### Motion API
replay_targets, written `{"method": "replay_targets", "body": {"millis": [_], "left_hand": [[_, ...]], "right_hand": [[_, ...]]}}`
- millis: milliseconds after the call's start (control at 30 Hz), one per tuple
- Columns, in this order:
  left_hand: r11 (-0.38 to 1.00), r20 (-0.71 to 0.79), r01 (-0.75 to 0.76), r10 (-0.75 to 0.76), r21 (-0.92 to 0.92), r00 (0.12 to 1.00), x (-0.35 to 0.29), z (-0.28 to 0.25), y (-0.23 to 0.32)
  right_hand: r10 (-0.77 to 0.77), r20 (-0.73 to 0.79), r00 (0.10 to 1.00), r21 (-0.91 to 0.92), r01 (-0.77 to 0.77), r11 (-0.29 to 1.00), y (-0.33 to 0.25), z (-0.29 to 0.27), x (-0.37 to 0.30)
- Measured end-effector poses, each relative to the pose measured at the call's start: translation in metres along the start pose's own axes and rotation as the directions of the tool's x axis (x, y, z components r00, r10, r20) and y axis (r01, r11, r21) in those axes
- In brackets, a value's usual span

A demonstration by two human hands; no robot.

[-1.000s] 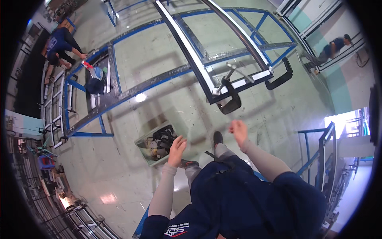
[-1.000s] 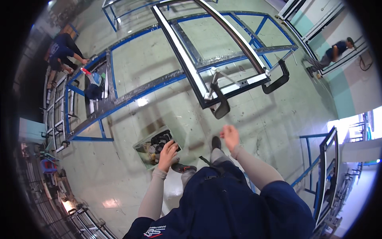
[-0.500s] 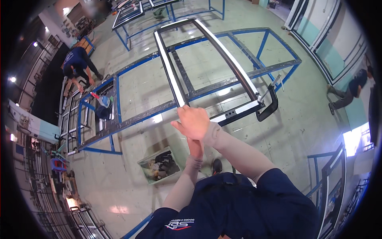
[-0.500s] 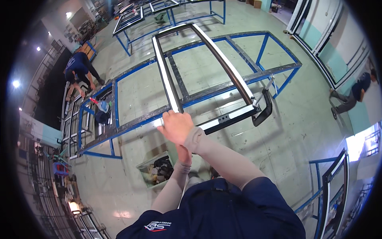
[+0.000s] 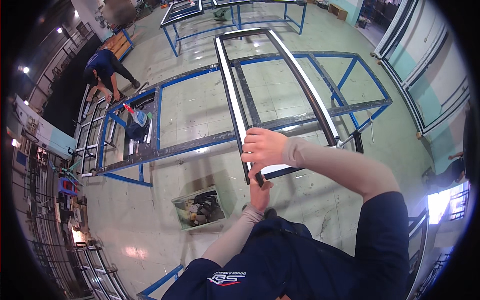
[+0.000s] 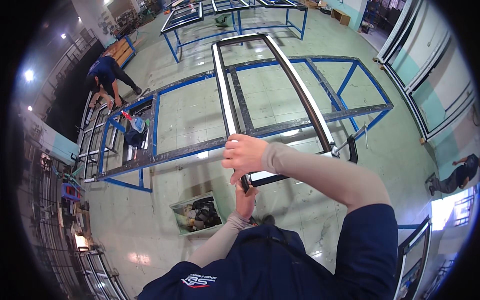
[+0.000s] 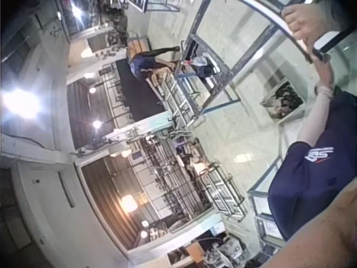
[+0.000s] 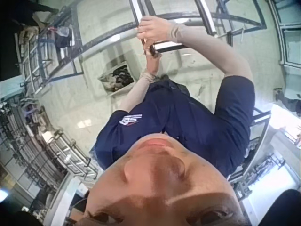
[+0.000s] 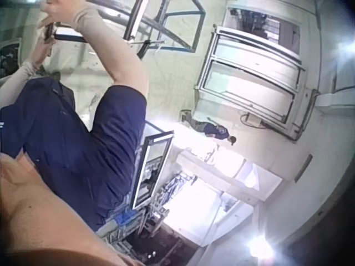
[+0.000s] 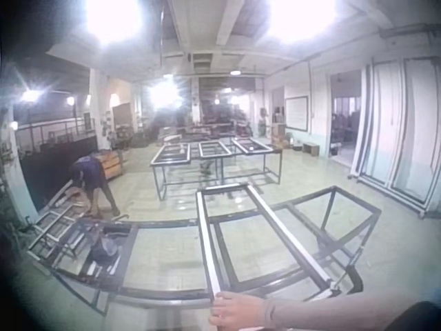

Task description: Assemble and secure metal window or door frames using clamps and manual handling.

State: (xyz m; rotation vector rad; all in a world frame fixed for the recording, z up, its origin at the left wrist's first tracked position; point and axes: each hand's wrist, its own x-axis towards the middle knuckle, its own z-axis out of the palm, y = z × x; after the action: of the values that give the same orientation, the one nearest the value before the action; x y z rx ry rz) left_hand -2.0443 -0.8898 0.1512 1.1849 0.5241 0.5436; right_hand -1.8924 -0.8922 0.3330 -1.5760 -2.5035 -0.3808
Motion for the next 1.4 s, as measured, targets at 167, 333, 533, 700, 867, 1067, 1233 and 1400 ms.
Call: {"method": "replay_targets", "body": {"millis": [167, 333, 533, 700, 867, 1067, 1233, 1400], "left_hand": [[0.996, -0.064, 0.046, -0.041, 0.077, 0.997, 0.002, -0.002, -0.01], [0.999, -0.024, 0.009, -0.008, 0.035, 1.0, 0.009, 0.003, -0.003], [0.98, 0.041, 0.076, -0.085, 0.186, 0.996, -0.001, 0.004, 0.018], [0.987, -0.044, -0.106, 0.112, 0.12, 0.993, 0.001, -0.002, -0.011], [0.991, 0.023, 0.073, -0.076, 0.116, 0.997, -0.003, -0.002, 0.017], [0.989, 0.128, -0.049, 0.031, 0.14, 0.991, 0.001, -0.002, 0.023], [0.886, 0.356, -0.09, -0.089, 0.455, 0.93, -0.008, -0.03, 0.051], [0.722, 0.19, 0.405, -0.588, 0.561, 0.786, 0.017, -0.099, 0.026]], "right_hand": [[0.753, -0.619, 0.221, 0.397, -0.739, 0.544, -0.088, 0.018, -0.008], [0.994, -0.022, -0.105, 0.993, 0.111, 0.034, -0.094, 0.041, 0.034], [0.818, 0.407, 0.406, 0.738, -0.674, -0.032, -0.024, 0.018, 0.028], [0.327, 0.31, 0.893, 0.192, -0.396, 0.898, -0.057, -0.024, 0.038], [0.842, 0.223, 0.492, 0.202, -0.868, 0.454, -0.033, -0.049, -0.081], [0.589, 0.743, 0.317, 0.655, -0.524, -0.545, -0.092, 0.083, -0.052], [0.517, 0.76, 0.393, 0.631, -0.257, -0.732, -0.081, 0.105, -0.039], [0.529, 0.807, 0.263, 0.583, -0.21, -0.785, -0.09, 0.103, -0.046]]}}
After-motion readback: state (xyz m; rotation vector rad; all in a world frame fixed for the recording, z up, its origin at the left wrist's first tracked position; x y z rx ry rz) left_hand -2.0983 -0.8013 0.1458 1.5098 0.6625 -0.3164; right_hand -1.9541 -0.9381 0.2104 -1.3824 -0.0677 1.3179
